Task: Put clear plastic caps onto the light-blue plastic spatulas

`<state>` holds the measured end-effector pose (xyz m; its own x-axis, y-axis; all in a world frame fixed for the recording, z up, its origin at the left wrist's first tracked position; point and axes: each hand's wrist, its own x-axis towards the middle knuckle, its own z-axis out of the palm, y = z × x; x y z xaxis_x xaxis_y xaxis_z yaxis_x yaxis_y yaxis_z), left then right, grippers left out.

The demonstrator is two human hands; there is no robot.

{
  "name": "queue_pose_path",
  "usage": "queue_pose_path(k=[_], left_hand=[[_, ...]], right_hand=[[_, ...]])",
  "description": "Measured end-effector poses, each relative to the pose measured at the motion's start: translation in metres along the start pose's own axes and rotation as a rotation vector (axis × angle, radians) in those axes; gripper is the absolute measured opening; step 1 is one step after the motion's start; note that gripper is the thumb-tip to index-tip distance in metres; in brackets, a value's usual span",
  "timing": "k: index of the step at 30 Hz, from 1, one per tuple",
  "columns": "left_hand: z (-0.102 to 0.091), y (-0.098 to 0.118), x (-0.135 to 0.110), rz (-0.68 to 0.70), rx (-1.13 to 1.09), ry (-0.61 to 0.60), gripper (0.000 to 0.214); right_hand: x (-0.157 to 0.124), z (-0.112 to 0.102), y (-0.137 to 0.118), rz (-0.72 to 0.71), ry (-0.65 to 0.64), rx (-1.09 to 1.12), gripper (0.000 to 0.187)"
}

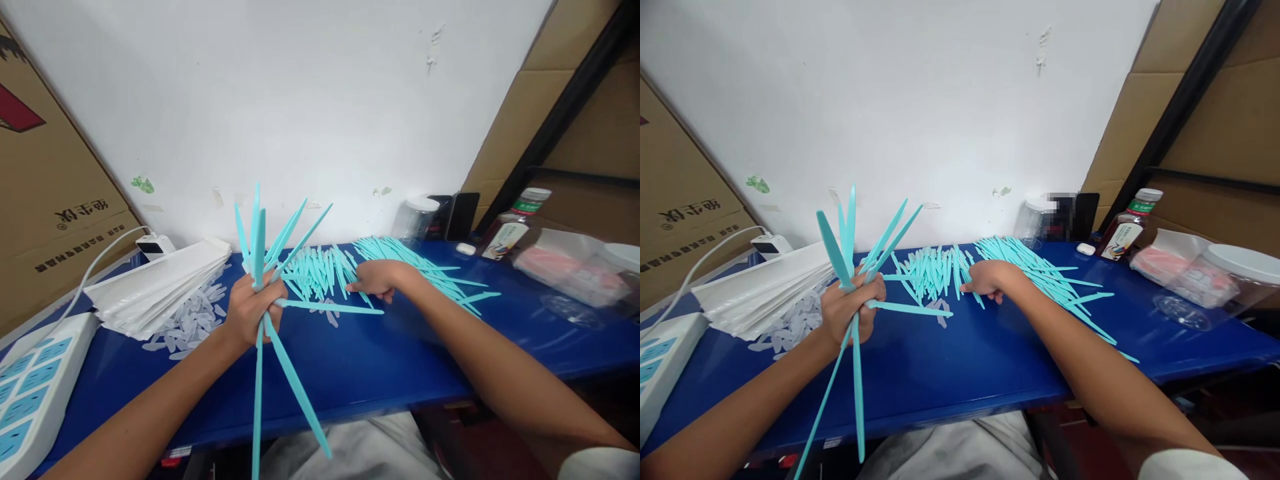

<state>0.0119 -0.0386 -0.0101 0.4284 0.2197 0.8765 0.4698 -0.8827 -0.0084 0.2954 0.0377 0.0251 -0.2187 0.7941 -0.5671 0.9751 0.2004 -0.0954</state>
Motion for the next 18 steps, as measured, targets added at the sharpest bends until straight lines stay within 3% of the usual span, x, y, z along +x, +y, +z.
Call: queue_pose_path(k=[4,13,15,18], left_hand=[[-0.003,0.004,0.005,0.007,0.011,-0.009,0.041],[-0.002,0.005,0.006,-0.005,0.019,0.006,0.044],[-0.002,0.005,0.005,-0.011,0.025,0.006,0.044],[-0.001,0.003,0.003,-0.006,0.032,0.013,0.045]], right_hand=[[0.004,0.001,-0.001,-0.033,0.028,-0.012,0.059],[0.005,-0.002,-0.004,-0.127,0.277,-0.124,0.054],[0.002,-0.004,0.000,-0.137,0.263,-0.124,0.055],[-0.004,-0.008,0.008,-0.109,0.102,-0.048,0.053]])
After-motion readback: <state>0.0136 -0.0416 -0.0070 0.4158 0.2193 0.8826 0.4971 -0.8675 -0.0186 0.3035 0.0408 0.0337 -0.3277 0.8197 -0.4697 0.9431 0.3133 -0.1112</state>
